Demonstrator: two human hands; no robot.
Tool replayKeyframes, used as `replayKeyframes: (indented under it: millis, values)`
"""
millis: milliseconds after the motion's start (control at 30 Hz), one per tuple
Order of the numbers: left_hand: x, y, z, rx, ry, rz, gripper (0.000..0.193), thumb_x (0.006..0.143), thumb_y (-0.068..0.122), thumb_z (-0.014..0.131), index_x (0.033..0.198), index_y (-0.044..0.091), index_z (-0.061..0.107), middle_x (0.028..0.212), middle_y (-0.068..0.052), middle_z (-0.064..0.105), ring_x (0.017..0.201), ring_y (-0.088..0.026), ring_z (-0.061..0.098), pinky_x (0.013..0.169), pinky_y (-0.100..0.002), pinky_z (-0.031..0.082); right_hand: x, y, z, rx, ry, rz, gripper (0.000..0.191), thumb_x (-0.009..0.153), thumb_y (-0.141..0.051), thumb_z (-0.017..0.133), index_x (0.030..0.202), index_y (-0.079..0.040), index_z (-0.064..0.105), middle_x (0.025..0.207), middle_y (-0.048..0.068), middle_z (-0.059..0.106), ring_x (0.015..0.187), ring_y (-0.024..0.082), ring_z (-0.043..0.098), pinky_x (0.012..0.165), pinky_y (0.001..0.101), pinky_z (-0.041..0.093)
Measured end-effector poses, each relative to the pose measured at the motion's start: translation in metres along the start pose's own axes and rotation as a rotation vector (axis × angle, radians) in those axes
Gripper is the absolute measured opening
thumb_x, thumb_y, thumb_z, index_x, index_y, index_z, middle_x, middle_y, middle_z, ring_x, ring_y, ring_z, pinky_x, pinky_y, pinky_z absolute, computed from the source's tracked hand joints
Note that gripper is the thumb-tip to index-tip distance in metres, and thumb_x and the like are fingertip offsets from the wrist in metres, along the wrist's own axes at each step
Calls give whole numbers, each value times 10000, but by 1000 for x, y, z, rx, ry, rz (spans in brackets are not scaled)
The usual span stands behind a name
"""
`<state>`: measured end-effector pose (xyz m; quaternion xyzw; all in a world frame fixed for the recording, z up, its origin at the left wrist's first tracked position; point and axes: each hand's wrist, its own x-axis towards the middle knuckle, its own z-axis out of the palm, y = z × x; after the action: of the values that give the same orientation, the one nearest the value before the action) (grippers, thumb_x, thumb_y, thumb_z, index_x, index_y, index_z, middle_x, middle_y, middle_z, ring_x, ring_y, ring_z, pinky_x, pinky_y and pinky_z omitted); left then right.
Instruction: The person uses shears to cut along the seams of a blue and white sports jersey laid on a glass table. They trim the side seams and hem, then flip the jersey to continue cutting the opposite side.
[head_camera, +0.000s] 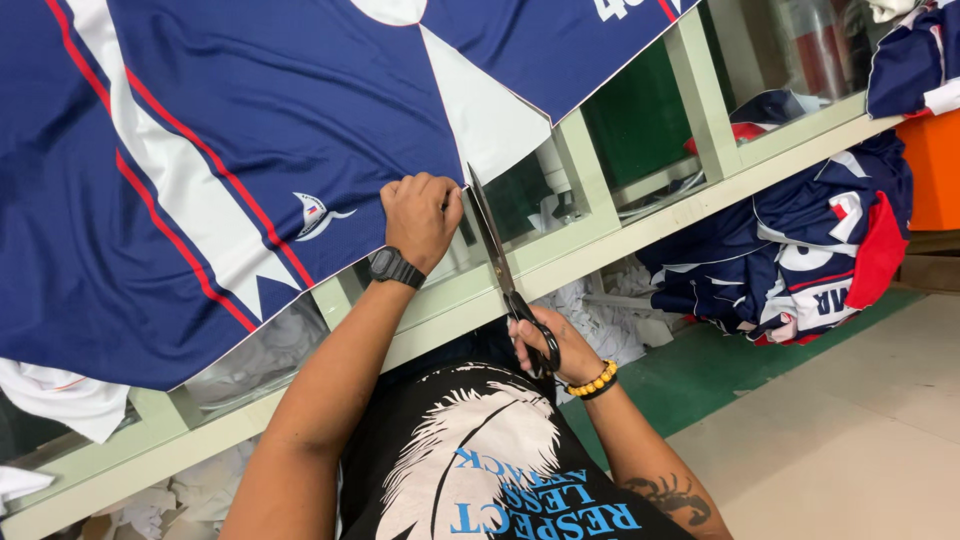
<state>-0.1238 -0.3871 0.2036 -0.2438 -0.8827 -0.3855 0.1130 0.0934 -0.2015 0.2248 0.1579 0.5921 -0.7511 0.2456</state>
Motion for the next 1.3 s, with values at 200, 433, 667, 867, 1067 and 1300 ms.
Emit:
replayKeyframes:
  millis: [200,433,667,867,1067,1300]
  values:
    - [1,2,-3,-15,-5,21,65,909,182,730,885,123,724,832,-15,631,837,-243,593,870,-441,387,9,1,15,102,27,-7,444,1006,-457,603,1001,-13,617,697,42,629,595,119,616,547,236,493]
    - [2,5,-4,-22,-5,24,71,913,188,732,880,125,727,835,-16,628,848,-242,589,882,-440,390,12,-2,21,102,67,-2,437,1018,-447,582,992,-12,617,695,50,625,584,125,611,540,241,495]
    - [4,5,0,-34,-8,18,80,910,193,730,876,121,728,830,-14,628,841,-244,589,884,-451,389,19,-10,23,98,86,2,422,1020,-434,583,982,-15,615,691,56,622,577,130,612,533,242,495]
    - [4,5,1,-34,-14,7,70,898,191,729,869,127,733,830,-17,632,840,-246,590,879,-448,389,19,-11,22,79,90,8,422,1019,-432,582,978,-14,620,690,55,626,576,132,613,525,241,497]
    - [4,6,1,-35,-9,2,79,903,193,726,871,120,731,839,-20,635,843,-243,592,887,-449,390,21,-11,23,104,95,-16,428,1017,-431,598,976,-5,621,689,58,628,573,138,619,532,249,511]
    - [4,7,1,-31,-21,1,83,903,191,725,868,116,733,830,-17,633,832,-240,590,883,-451,389,19,-11,25,111,82,-22,430,1019,-438,593,980,-11,622,690,55,624,572,131,614,532,245,509]
